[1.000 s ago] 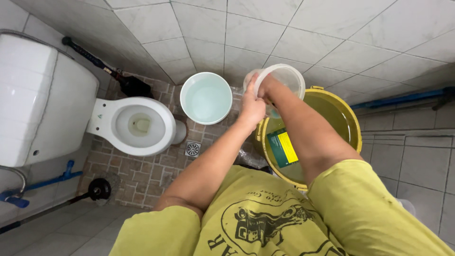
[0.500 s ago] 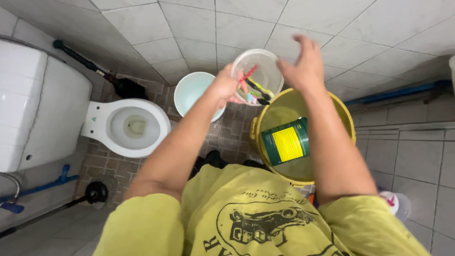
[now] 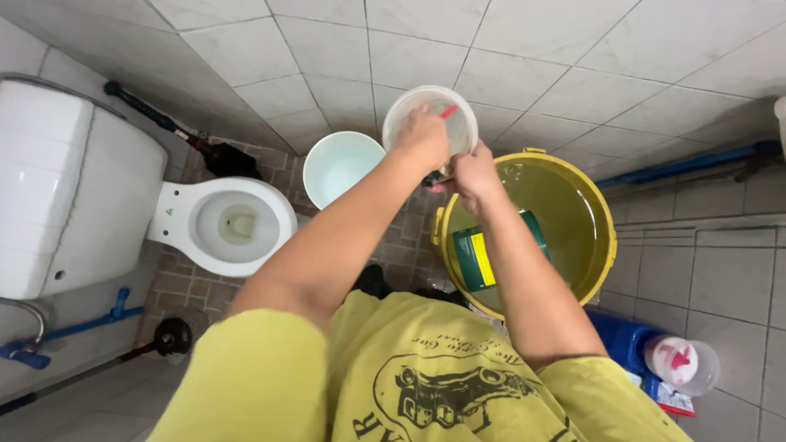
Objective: The person rinses a blue soap dispenser, a green paint bucket, a green plastic container, and a clear plastic container with toothbrushes using water from a yellow bucket. They then place the rinsed items on a wall-mounted corner shelf.
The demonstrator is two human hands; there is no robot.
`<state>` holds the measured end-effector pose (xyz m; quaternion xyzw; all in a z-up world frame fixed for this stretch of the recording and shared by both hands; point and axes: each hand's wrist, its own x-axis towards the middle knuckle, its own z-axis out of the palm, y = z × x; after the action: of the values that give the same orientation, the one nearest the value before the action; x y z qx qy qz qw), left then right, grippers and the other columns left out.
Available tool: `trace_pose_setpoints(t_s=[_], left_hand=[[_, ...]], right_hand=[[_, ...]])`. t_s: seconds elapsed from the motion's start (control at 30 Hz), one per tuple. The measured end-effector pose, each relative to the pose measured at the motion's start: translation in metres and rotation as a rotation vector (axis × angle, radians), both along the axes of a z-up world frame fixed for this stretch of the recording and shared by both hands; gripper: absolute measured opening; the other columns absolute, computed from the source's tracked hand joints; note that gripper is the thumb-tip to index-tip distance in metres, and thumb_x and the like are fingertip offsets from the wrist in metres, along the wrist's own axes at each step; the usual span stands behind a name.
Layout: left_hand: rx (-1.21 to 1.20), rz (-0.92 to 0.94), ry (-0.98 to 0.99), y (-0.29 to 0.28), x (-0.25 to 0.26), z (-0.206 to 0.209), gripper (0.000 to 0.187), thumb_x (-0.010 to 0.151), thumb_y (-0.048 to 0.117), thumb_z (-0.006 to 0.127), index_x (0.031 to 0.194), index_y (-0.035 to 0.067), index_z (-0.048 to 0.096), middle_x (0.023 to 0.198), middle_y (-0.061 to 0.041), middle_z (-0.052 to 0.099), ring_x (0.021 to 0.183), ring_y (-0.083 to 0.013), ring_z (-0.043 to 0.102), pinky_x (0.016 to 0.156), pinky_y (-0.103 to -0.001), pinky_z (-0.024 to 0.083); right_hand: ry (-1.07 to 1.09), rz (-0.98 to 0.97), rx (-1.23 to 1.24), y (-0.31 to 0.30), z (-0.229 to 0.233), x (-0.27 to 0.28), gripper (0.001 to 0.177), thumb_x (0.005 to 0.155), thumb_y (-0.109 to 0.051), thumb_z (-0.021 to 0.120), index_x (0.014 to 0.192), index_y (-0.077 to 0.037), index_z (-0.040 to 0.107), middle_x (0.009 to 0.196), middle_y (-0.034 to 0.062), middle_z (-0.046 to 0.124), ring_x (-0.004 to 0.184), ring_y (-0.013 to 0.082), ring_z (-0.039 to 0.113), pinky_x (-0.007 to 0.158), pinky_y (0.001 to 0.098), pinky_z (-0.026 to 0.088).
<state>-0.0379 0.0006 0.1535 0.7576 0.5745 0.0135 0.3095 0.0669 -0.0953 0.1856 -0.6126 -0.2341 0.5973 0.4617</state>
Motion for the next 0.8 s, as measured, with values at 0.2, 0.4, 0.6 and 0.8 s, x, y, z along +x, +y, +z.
trace_pose_setpoints(t_s=[0.2, 0.4, 0.6, 0.8], left_hand=[[-0.236, 0.115, 0.188, 0.040, 0.021, -0.068, 0.092, 0.078, 0.026, 0.089, 0.157, 0.000, 0.049, 0.157, -0.025, 0.056, 0.141, -0.0374, 0.060, 0.114, -0.045, 0.050], [-0.474, 0.278, -0.148, 0.047, 0.020, -0.101, 0.056, 0.101, 0.045, 0.061, 0.139, 0.006, 0.074, 0.143, -0.023, 0.068, 0.130, -0.0369, 0.066, 0.109, -0.048, 0.053], [-0.885, 0.396, -0.579, 0.052, 0.018, -0.111, 0.052, 0.107, 0.046, 0.055, 0.125, 0.002, 0.077, 0.122, -0.023, 0.074, 0.103, -0.0348, 0.070, 0.086, -0.052, 0.056], [-0.766, 0.379, -0.480, 0.048, 0.016, -0.111, 0.052, 0.102, 0.051, 0.062, 0.115, 0.003, 0.079, 0.111, -0.021, 0.075, 0.095, -0.0332, 0.071, 0.081, -0.050, 0.057]], right_hand=[[0.039, 0.024, -0.019, -0.008, 0.011, -0.021, 0.046, 0.100, 0.002, 0.043, 0.145, -0.002, 0.053, 0.112, 0.0218, 0.075, 0.074, 0.0335, 0.079, 0.054, 0.0438, 0.068], [0.007, 0.029, -0.026, -0.008, -0.006, -0.014, 0.046, 0.097, 0.005, 0.045, 0.141, -0.001, 0.055, 0.101, 0.0208, 0.075, 0.072, 0.0324, 0.075, 0.053, 0.0449, 0.063], [0.199, 0.004, -0.025, -0.009, -0.021, 0.010, 0.041, 0.098, 0.006, 0.049, 0.137, 0.006, 0.060, 0.104, 0.0216, 0.077, 0.081, 0.0347, 0.080, 0.068, 0.0522, 0.072], [0.184, -0.018, -0.045, -0.009, -0.013, 0.008, 0.039, 0.100, 0.003, 0.045, 0.138, 0.001, 0.055, 0.112, 0.0217, 0.074, 0.087, 0.0377, 0.080, 0.069, 0.0550, 0.072]])
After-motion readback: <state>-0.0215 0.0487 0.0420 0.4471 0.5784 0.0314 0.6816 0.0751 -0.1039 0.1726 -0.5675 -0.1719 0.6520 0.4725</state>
